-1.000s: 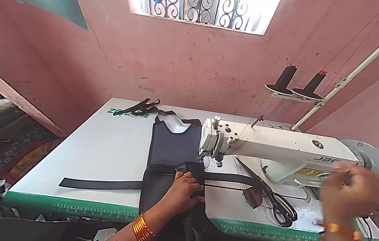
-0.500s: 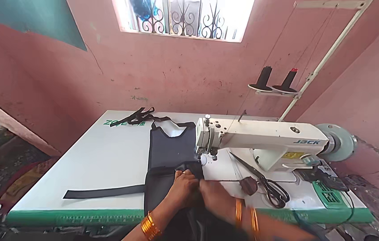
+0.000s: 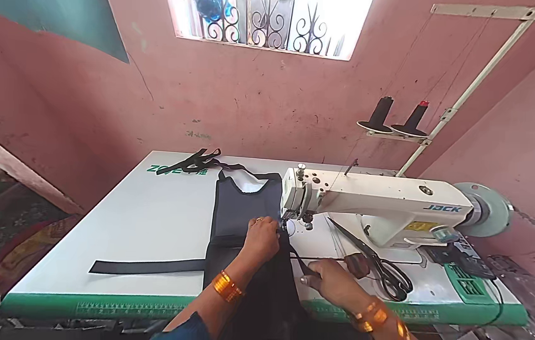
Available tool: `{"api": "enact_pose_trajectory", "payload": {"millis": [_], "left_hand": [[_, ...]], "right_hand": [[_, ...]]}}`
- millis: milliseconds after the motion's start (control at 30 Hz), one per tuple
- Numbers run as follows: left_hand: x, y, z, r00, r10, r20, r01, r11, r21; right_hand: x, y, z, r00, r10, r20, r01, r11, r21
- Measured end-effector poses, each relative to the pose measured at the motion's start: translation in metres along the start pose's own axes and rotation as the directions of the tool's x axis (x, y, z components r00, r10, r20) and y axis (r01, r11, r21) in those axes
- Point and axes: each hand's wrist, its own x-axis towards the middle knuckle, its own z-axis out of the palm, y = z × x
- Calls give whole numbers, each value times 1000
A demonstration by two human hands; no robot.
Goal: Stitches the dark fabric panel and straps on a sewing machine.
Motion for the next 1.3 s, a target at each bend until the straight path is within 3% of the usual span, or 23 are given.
{"api": "enact_pose_trajectory", "payload": {"millis": [33,67,133,167,233,267,367,433,500,567,633,700,767,833,900,933,967,1000,1033,1133,1233,1267,1300], "left_hand": [[10,-2,4,999,-20,36,21,999,-30],[17,-7,10,999,-29,27,31,996,-87],[19,-16,21,998,-47,-33,40,984,-172],[18,-18,26,997,-54,-58,43,984,-175],[18,-16,30,992,-58,-108,39,985,-169],[18,-14,30,991,-70,-116,50,984,-170],[15,-10,28,985,-136,-104,121,983,-138],[16,-8,29,980,-161,-121,149,983,-107],[18,-7,29,976,-170,-138,160,984,-79],[21,-7,25,975,-163,-149,155,986,-69],[15,-7,34,978,-166,-127,158,985,-73],[15,-7,28,978,-159,-132,149,985,-84],[7,-13,28,979,-94,-181,69,988,-141],[-16,-30,40,933,118,-341,-162,981,-103],[-35,-45,46,743,471,-475,-443,879,177],[-44,-49,49,646,615,-452,-555,785,276],[-55,-51,52,585,714,-384,-653,696,300],[-64,-51,56,536,783,-315,-731,617,290],[-71,-50,59,499,827,-260,-783,559,272],[-74,-55,63,394,880,-267,-842,462,279],[-65,-55,65,294,888,-353,-839,417,350],[-61,-51,65,252,881,-400,-842,404,358],[-59,-47,67,222,862,-457,-840,406,359]], "right_hand": [[-12,8,9,982,-132,-137,142,988,65],[-14,19,20,903,-285,-320,336,934,116],[2,30,28,763,-457,-458,608,748,265],[18,32,33,727,-473,-498,678,613,406],[46,18,48,762,-261,-593,647,354,676],[53,4,59,780,-141,-610,617,337,711],[56,-16,93,654,-172,-737,647,632,427],[52,-14,99,556,-264,-788,670,703,238],[24,-27,112,519,-384,-763,681,725,98],[-27,-49,138,526,-503,-686,743,665,83],[-55,-33,139,545,-538,-644,752,653,91],[-57,2,107,453,-574,-682,743,665,-67],[-71,24,73,331,-659,-676,605,698,-384],[-73,31,54,282,-712,-643,389,698,-602],[-40,47,29,339,-698,-630,222,711,-668],[-19,58,16,467,-631,-620,169,752,-638],[-1,66,0,651,-489,-581,97,812,-575],[16,71,-13,774,-343,-532,-9,835,-550],[30,72,-23,827,-227,-514,-120,823,-555],[46,45,-27,799,-65,-598,-283,836,-469],[34,8,10,659,-213,-721,-89,931,-355],[30,-4,25,699,-205,-685,-28,949,-313],[28,-15,39,800,-128,-586,-5,976,-219]]}}
